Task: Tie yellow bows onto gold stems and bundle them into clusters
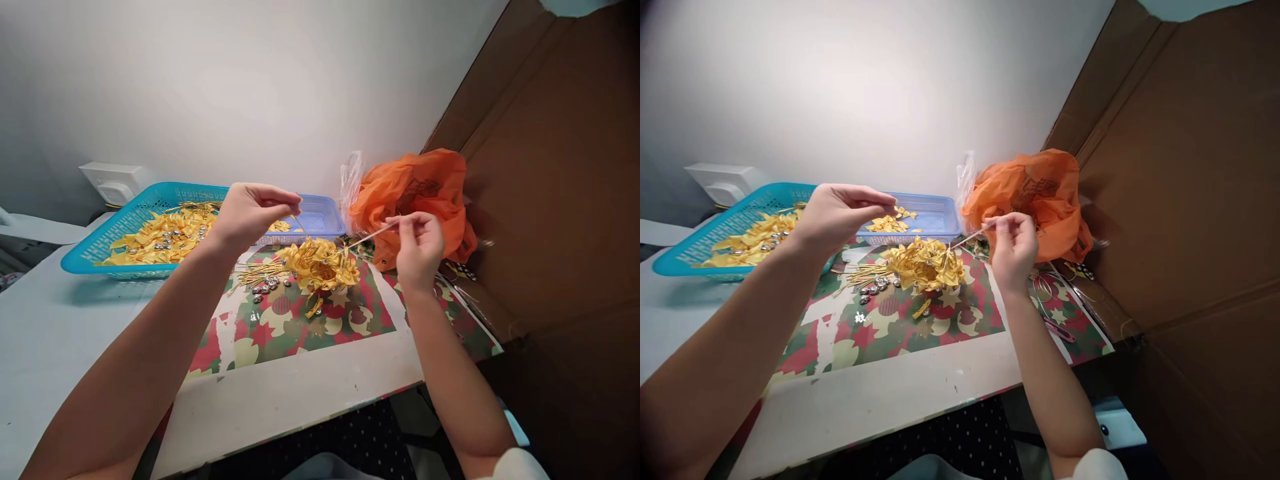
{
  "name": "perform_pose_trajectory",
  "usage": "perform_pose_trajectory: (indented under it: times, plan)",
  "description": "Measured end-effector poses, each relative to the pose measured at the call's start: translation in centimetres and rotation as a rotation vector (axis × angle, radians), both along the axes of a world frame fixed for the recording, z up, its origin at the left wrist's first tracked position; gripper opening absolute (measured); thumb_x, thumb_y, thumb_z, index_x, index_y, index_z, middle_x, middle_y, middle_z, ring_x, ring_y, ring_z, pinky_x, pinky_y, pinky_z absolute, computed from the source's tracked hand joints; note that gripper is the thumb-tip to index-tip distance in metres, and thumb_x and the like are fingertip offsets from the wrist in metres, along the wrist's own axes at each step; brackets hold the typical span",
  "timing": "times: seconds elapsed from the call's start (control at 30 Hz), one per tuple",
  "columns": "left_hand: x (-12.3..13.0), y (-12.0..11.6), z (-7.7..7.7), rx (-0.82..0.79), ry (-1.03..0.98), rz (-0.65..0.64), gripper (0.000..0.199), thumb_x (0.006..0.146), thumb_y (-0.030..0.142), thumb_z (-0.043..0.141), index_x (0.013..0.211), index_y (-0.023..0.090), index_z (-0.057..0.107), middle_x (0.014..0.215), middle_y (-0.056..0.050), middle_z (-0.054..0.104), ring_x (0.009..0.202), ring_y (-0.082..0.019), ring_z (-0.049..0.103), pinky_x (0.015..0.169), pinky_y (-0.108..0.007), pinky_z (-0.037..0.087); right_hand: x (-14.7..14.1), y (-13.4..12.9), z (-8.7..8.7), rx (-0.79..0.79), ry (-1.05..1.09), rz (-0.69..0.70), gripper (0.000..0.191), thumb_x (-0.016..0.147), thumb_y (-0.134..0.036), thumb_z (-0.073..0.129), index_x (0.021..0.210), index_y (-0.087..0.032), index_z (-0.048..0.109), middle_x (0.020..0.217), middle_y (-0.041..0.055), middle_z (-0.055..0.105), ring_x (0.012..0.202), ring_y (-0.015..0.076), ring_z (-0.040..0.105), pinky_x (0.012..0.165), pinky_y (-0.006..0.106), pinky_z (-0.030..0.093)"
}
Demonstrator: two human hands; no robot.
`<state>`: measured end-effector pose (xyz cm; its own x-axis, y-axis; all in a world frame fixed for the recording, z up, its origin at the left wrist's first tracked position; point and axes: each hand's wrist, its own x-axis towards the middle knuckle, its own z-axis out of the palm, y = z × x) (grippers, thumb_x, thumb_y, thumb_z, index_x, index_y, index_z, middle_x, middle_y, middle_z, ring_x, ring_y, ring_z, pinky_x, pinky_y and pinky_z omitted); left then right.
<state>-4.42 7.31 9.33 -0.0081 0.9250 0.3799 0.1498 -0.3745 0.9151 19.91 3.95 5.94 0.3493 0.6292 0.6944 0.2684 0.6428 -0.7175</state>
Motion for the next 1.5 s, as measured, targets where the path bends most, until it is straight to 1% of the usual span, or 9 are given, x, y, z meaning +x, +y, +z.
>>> perform_pose_trajectory:
  times: [0.13, 0.4, 0.67, 0.93, 1.1, 1.2, 1.3, 1.4, 1.5]
  plan:
    - [0.2, 0.2, -0.1, -0.003, -0.061, 0.028, 0.014, 0.066, 0.011, 0.071, 0.073, 0.019, 0.079, 0.072, -0.004, 0.076, 0.075, -0.018, 0.073, 0.079, -0.035, 0.060, 0.2, 0.7, 0.3, -0.057, -0.065, 0.099, 0.020, 0.091, -0.041, 0.055, 0.086, -0.023, 0.047, 0.076, 0.0000, 0.070, 0.073, 0.0146, 0.069, 0.076, 0.033, 0.057]
    - [0.9, 0.5, -1.1, 0.062, -0.073, -0.011, 0.012, 0.066, 0.014, 0.071, 0.077, 0.016, 0.078, 0.079, -0.006, 0.077, 0.077, -0.018, 0.073, 0.083, -0.036, 0.060, 0.8, 2.0, 0.4, -0.038, -0.070, 0.093, 0.023, 0.090, -0.044, 0.058, 0.086, -0.023, 0.049, 0.079, 0.0011, 0.071, 0.079, 0.0159, 0.069, 0.080, 0.034, 0.055]
    - [3.2, -0.2, -2.6, 0.107, 0.011, -0.227, 0.016, 0.069, 0.023, 0.076, 0.082, 0.015, 0.078, 0.085, -0.007, 0.074, 0.075, -0.016, 0.070, 0.073, -0.031, 0.060, -2.2, 1.8, 1.3, -0.124, -0.387, 0.160, 0.012, 0.091, -0.029, 0.052, 0.083, -0.021, 0.057, 0.093, 0.0025, 0.068, 0.079, 0.0126, 0.062, 0.069, 0.027, 0.049]
    - [5.0, -0.7, -4.1, 0.188, 0.076, -0.290, 0.012, 0.076, 0.028, 0.072, 0.075, 0.017, 0.075, 0.079, -0.007, 0.071, 0.070, -0.014, 0.066, 0.065, -0.028, 0.056, -3.6, 1.4, 1.0, -0.064, -0.543, 0.222, 0.008, 0.088, -0.021, 0.055, 0.080, -0.023, 0.057, 0.100, 0.0019, 0.062, 0.101, 0.0171, 0.059, 0.085, 0.034, 0.047]
    - [4.9, -0.5, -4.1, 0.173, 0.085, -0.259, 0.015, 0.075, 0.029, 0.071, 0.073, 0.015, 0.074, 0.075, -0.006, 0.072, 0.068, -0.015, 0.066, 0.063, -0.027, 0.054, -4.4, -1.7, -1.7, -0.026, -0.423, -0.034, 0.010, 0.089, -0.020, 0.053, 0.081, -0.024, 0.058, 0.094, 0.0035, 0.061, 0.093, 0.0185, 0.058, 0.081, 0.035, 0.047]
    - [4.7, -0.4, -3.9, 0.135, 0.087, -0.196, 0.016, 0.074, 0.029, 0.071, 0.070, 0.014, 0.074, 0.075, -0.006, 0.072, 0.067, -0.015, 0.065, 0.059, -0.026, 0.053, -5.5, -4.2, -4.9, -0.179, -0.846, 0.168, 0.009, 0.085, -0.025, 0.062, 0.076, -0.023, 0.060, 0.080, 0.0024, 0.064, 0.081, 0.0204, 0.057, 0.075, 0.037, 0.045]
    - [4.6, -0.5, -3.7, 0.106, 0.114, -0.171, 0.018, 0.075, 0.030, 0.070, 0.069, 0.014, 0.073, 0.075, -0.007, 0.072, 0.064, -0.013, 0.062, 0.052, -0.023, 0.049, -6.4, -5.6, -7.5, -0.330, -1.208, 0.164, 0.008, 0.082, -0.027, 0.066, 0.085, -0.019, 0.067, 0.094, 0.0074, 0.069, 0.094, 0.0271, 0.057, 0.076, 0.041, 0.042]
    - [4.5, -0.7, -3.5, 0.092, 0.149, -0.178, 0.020, 0.078, 0.032, 0.067, 0.070, 0.014, 0.073, 0.074, -0.007, 0.071, 0.060, -0.012, 0.059, 0.048, -0.022, 0.045, -6.8, -5.9, -8.5, -0.407, -1.363, 0.123, 0.010, 0.086, -0.019, 0.059, 0.083, -0.017, 0.068, 0.095, 0.0095, 0.070, 0.096, 0.0278, 0.056, 0.077, 0.042, 0.040]
    - [4.3, -0.6, -3.4, 0.099, 0.173, -0.193, 0.023, 0.078, 0.034, 0.066, 0.070, 0.013, 0.073, 0.070, -0.006, 0.069, 0.057, -0.012, 0.058, 0.048, -0.024, 0.044, -6.3, -5.8, -7.9, -0.441, -1.349, 0.170, 0.014, 0.086, -0.011, 0.054, 0.080, -0.016, 0.067, 0.090, 0.0096, 0.070, 0.093, 0.0262, 0.057, 0.077, 0.041, 0.040]
